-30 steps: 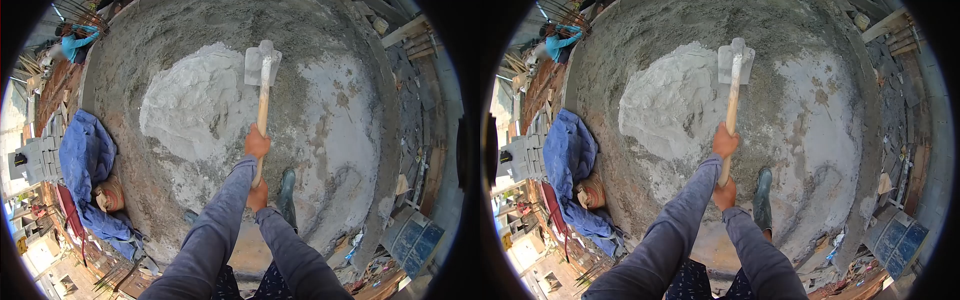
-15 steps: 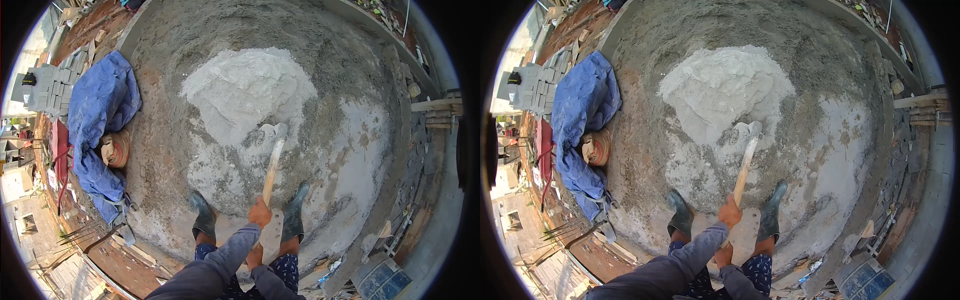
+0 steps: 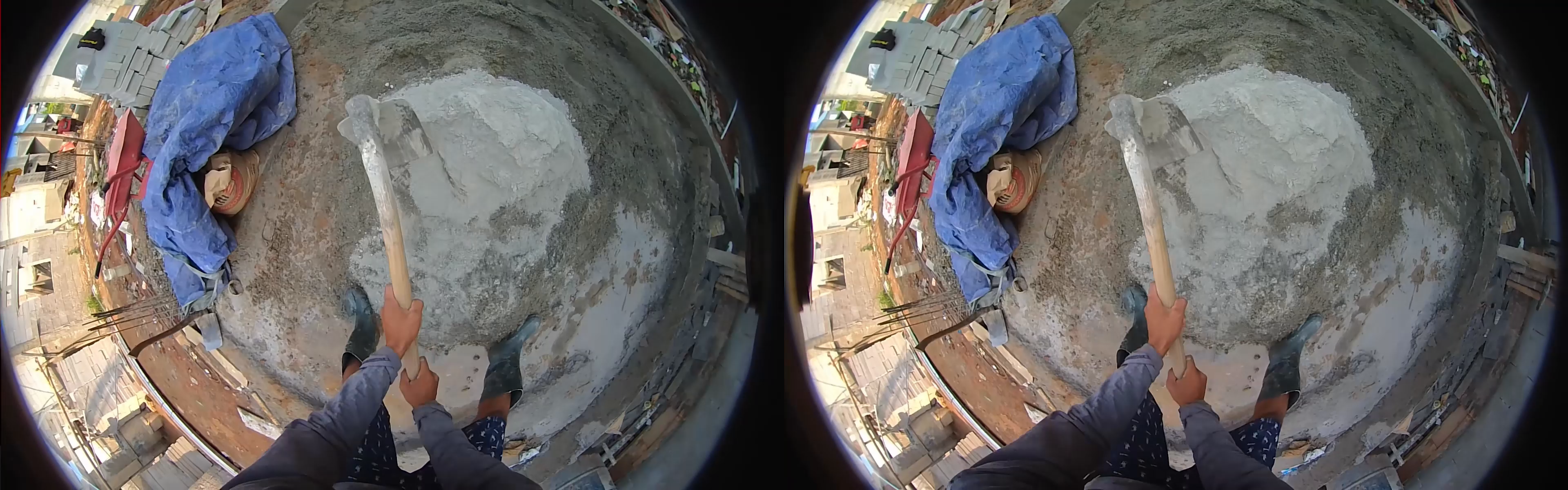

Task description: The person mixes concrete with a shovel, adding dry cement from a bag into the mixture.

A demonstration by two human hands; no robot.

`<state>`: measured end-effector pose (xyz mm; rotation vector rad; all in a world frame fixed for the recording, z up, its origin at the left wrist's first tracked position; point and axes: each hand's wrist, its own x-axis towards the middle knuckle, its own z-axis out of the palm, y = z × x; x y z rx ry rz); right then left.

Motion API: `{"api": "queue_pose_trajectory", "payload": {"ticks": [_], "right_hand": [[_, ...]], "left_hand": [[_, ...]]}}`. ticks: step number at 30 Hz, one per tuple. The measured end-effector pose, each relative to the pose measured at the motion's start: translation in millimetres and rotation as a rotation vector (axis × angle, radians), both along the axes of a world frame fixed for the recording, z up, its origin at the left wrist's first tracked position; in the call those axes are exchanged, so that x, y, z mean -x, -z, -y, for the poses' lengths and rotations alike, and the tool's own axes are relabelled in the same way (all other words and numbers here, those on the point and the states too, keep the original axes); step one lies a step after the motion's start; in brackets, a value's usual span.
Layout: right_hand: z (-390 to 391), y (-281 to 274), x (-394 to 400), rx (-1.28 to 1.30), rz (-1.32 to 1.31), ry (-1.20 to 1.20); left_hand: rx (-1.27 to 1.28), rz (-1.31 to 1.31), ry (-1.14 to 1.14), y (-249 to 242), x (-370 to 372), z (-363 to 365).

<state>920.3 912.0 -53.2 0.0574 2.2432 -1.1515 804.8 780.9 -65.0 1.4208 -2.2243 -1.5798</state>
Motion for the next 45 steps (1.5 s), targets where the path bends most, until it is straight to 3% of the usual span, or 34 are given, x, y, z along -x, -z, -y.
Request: {"api": "queue_pose_trajectory", "payload": {"ticks": [4, 9, 12, 18, 20, 24, 25, 27, 31, 33, 37, 39, 42, 45], "right_hand": [[61, 21, 116, -0.045, -0.088, -0.14], [48, 50, 176, -0.211, -0.024, -0.296], [-6, 32, 137, -0.376, 0.104, -0.359], [-80, -56, 47, -0.449, 0.206, -0.324], [-102, -93, 12, -0.449, 0.233, -0.262], [-154, -117, -66, -0.48, 0.305, -0.292], [-160, -118, -75, -0.545, 0.366, -0.341], [-166, -109, -79, -0.454, 0.248, -0.37], [-102, -38, 29, -0.33, -0.001, -0.464], [-55, -2, 106, -0.249, -0.071, -0.508], [21, 41, 233, -0.249, -0.179, -0.53], [15, 58, 247, -0.341, -0.129, -0.499], [-24, 61, 208, -0.461, 0.044, -0.395], [-60, 36, 140, -0.519, 0.098, -0.358]], "left_hand": [[-0.102, -0.149, -0.147, -5, 100, 74], [-0.188, 0.031, -0.21, 92, 138, 73], [-0.431, 0.104, -0.204, 128, 83, 19], [-0.812, 0.22, -0.136, 70, 3, -44], [-0.999, 0.116, -0.415, 76, 0, -52], [-0.91, 0.391, -0.415, 47, -49, -102], [-0.877, 0.337, -0.439, 40, -34, -92], [-0.838, 0.309, -0.511, 15, -48, -86], [-0.777, 0.016, -0.589, 23, 23, 14], [-0.606, -0.108, -0.589, 19, 86, 69], [-0.345, -0.269, -0.563, 54, 197, 134], [-0.349, -0.169, -0.48, 107, 225, 124], [-0.435, -0.051, -0.383, 174, 209, 53], [-0.526, 0.081, -0.309, 178, 150, -1]]}}
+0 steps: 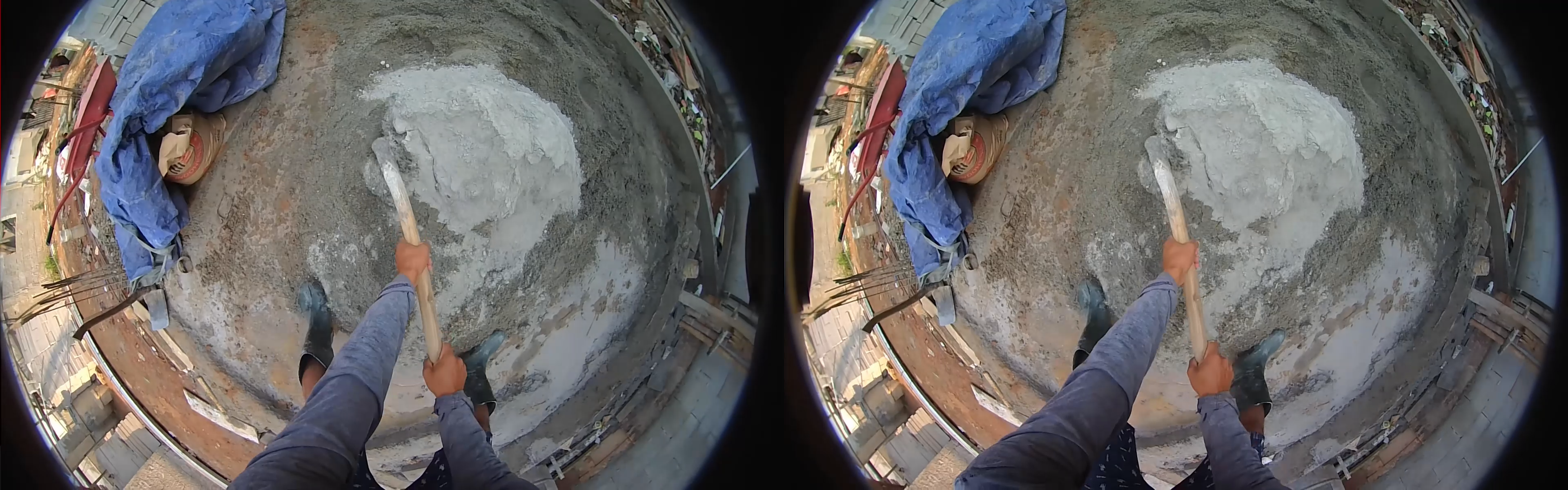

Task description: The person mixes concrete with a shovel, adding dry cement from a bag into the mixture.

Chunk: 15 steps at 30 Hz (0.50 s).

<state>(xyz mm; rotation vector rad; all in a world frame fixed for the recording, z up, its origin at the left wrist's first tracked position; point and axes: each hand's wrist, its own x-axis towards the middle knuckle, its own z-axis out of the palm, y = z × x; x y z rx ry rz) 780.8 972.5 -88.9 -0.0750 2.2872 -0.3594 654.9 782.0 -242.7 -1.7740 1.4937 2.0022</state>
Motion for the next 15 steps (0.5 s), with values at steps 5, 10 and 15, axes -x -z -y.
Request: {"api": "queue_pose_trajectory", "payload": {"ticks": [5, 10, 15], "right_hand": [[-33, -76, -98, -0.067, 0.185, -0.018], [-80, -103, -176, -0.16, 0.225, -0.114], [-26, -37, -113, 0.136, -0.021, -0.145]], "left_hand": [[-0.223, -0.001, -0.107, -53, -128, -42], [-0.281, 0.092, -0.208, -105, -197, -63], [-0.128, -0.052, -0.261, -128, -135, 26]]}}
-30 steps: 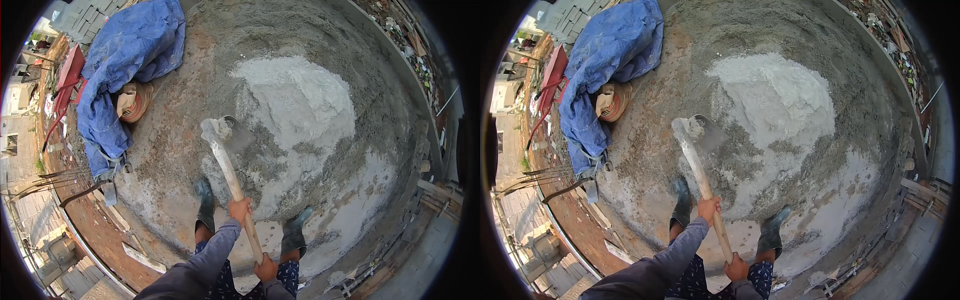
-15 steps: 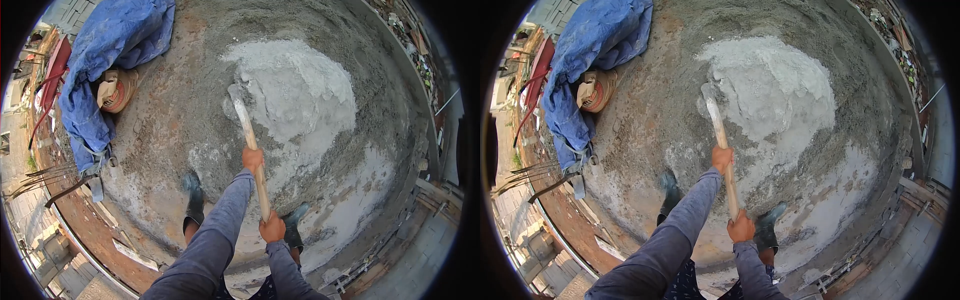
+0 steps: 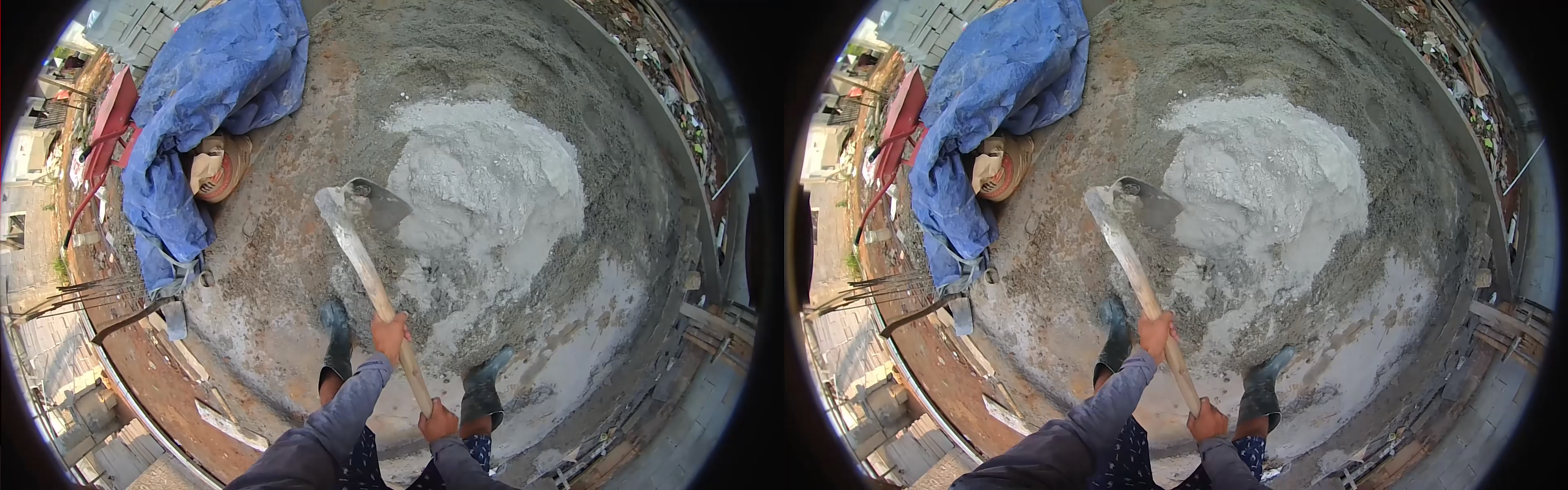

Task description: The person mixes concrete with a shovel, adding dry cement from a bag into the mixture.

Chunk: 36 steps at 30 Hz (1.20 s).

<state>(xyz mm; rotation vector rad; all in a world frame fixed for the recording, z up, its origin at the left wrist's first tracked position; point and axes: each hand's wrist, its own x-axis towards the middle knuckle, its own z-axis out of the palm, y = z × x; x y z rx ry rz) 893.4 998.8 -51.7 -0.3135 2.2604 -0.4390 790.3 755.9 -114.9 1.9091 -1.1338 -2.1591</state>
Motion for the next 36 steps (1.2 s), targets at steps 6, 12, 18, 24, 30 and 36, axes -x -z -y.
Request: {"api": "queue_pose_trajectory", "payload": {"ticks": [6, 12, 18, 24, 30, 36], "right_hand": [[151, 53, 183, 0.259, -0.156, -0.003], [180, 56, 239, 0.188, -0.017, 0.15], [117, -8, 157, 0.064, 0.11, 0.187], [42, -66, 53, -0.09, 0.135, 0.124], [-58, -55, -83, -0.145, 0.228, 0.143], [-38, -25, -62, 0.032, 0.077, 0.085]], "left_hand": [[0.374, -0.246, 0.071, -4, 172, 134], [0.437, 0.065, 0.378, 65, 203, 91], [0.187, 0.081, 0.43, 39, 127, 27], [-0.15, 0.012, 0.209, 52, 47, -11], [-0.161, 0.086, 0.147, 16, -63, -105], [-0.037, 0.025, 0.158, -35, -32, -58]]}}
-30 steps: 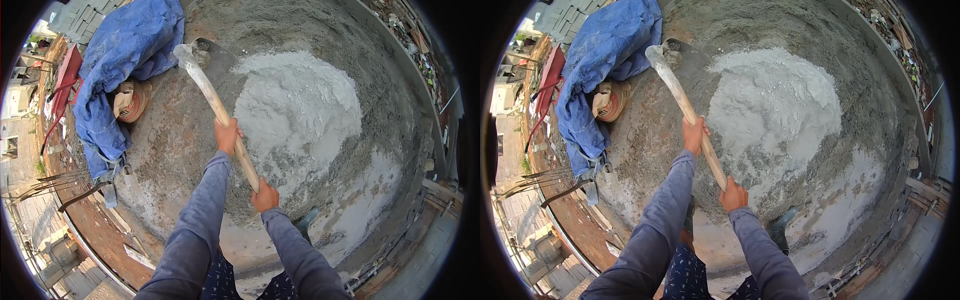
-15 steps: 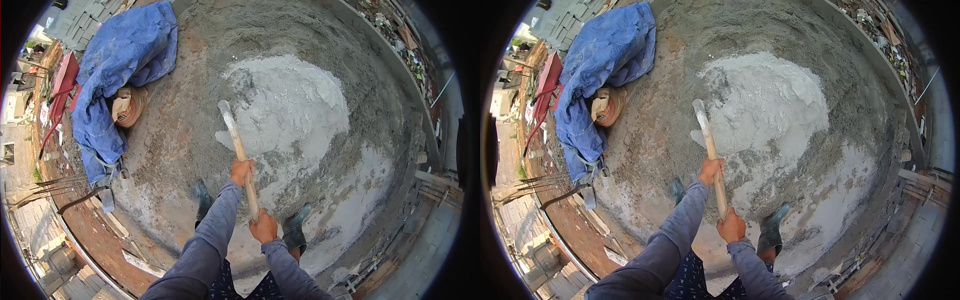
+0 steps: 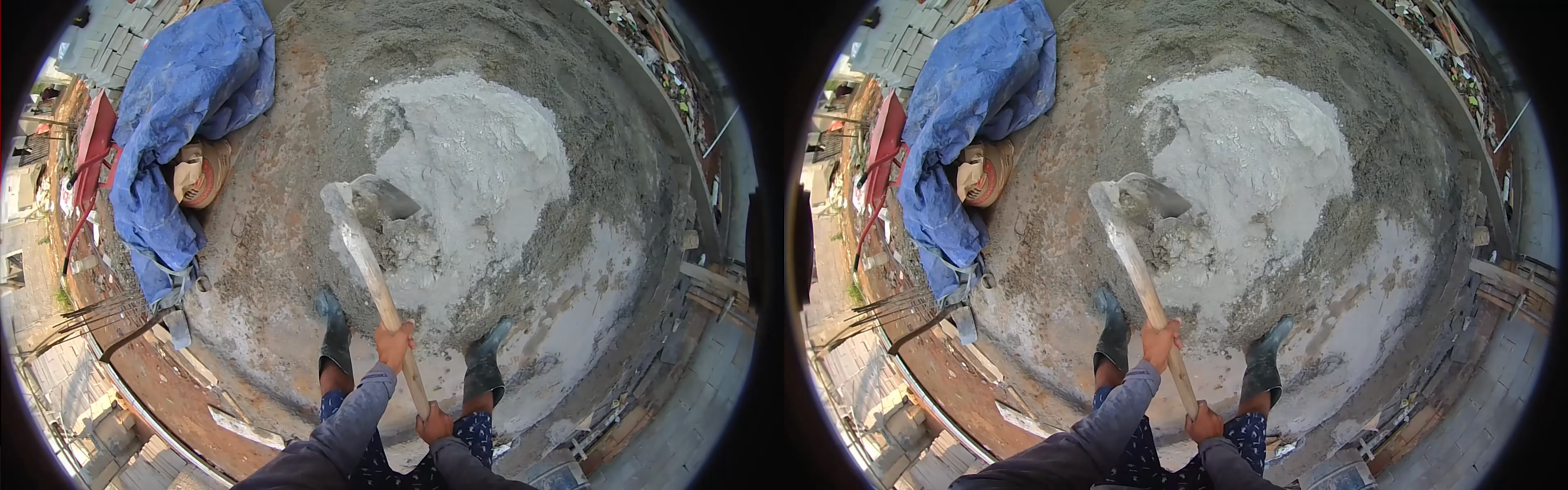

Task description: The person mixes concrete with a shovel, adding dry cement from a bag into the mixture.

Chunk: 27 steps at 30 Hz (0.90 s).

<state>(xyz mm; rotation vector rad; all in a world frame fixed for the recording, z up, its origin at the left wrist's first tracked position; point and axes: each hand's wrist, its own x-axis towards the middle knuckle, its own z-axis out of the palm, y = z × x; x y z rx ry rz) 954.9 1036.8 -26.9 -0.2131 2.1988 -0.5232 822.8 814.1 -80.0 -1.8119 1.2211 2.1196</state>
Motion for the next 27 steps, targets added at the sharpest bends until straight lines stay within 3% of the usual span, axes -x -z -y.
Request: {"api": "queue_pose_trajectory", "payload": {"ticks": [6, 11, 14, 17, 20, 23, 27], "right_hand": [[133, 63, 186, 0.264, -0.214, -0.052], [194, 50, 299, 0.166, -0.106, -0.021], [167, 42, 270, 0.012, 0.008, 0.005], [127, 20, 218, -0.089, 0.11, 0.031], [116, -17, 202, -0.114, 0.084, 0.03], [108, -61, 188, -0.132, 0.138, 0.009], [51, -106, 102, -0.082, 0.127, 0.003]], "left_hand": [[0.437, -0.298, 0.03, -11, 158, 133], [0.555, -0.107, 0.185, 37, 231, 137], [0.359, 0.101, 0.345, 78, 204, 87], [0.228, 0.144, 0.431, 79, 146, 40], [0.022, 0.057, 0.381, 77, 121, 35], [-0.273, -0.027, 0.145, 74, 123, 55], [-0.347, 0.075, -0.021, 34, 68, 27]]}}
